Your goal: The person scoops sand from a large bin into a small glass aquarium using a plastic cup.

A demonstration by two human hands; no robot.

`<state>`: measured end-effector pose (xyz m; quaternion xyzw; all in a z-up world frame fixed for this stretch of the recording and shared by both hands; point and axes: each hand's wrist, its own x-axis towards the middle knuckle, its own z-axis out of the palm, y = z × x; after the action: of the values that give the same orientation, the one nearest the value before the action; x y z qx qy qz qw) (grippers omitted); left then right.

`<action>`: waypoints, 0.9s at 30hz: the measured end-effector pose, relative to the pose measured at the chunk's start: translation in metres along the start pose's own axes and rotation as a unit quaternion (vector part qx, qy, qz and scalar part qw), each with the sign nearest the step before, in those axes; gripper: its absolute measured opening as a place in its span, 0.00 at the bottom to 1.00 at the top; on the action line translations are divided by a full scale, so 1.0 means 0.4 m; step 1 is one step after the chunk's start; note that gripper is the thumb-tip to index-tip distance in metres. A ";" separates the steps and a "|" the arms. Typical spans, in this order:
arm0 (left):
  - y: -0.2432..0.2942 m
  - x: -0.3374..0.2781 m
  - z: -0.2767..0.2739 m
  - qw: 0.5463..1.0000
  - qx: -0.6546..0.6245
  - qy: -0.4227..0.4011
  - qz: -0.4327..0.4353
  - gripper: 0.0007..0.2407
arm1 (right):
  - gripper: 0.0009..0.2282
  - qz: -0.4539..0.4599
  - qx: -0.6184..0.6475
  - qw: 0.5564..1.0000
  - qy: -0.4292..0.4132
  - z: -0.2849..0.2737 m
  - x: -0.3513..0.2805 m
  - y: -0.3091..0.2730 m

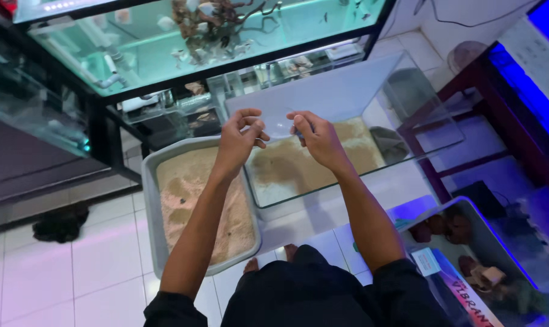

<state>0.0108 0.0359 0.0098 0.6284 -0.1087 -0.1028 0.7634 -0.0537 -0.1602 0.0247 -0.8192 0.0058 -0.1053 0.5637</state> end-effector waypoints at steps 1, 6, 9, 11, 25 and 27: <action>0.004 -0.021 -0.035 1.000 0.001 0.014 0.000 0.12 | 0.14 -0.002 0.003 1.000 -0.014 0.034 -0.002 -0.021; 0.013 -0.120 -0.213 0.993 0.004 0.117 0.006 0.10 | 0.16 -0.036 -0.079 0.988 -0.128 0.201 -0.008 -0.107; -0.027 -0.180 -0.310 0.985 0.025 0.170 0.019 0.10 | 0.18 -0.082 -0.132 0.969 -0.192 0.296 -0.005 -0.115; -0.063 -0.226 -0.373 0.979 0.046 0.197 0.019 0.10 | 0.18 -0.101 -0.161 0.956 -0.222 0.375 -0.003 -0.094; -0.456 -0.491 -0.612 0.895 0.331 0.206 -0.217 0.16 | 0.19 -0.112 -0.351 0.826 -0.426 0.791 -0.154 0.265; -0.481 -0.524 -0.615 0.866 0.414 0.133 -0.248 0.23 | 0.20 -0.116 -0.338 0.813 -0.459 0.806 -0.176 0.297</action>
<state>-0.1207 0.2914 -0.2326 0.9007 0.1207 -0.1493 0.3898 -0.0519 0.1027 -0.2073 -0.9059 -0.3133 0.2272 0.1719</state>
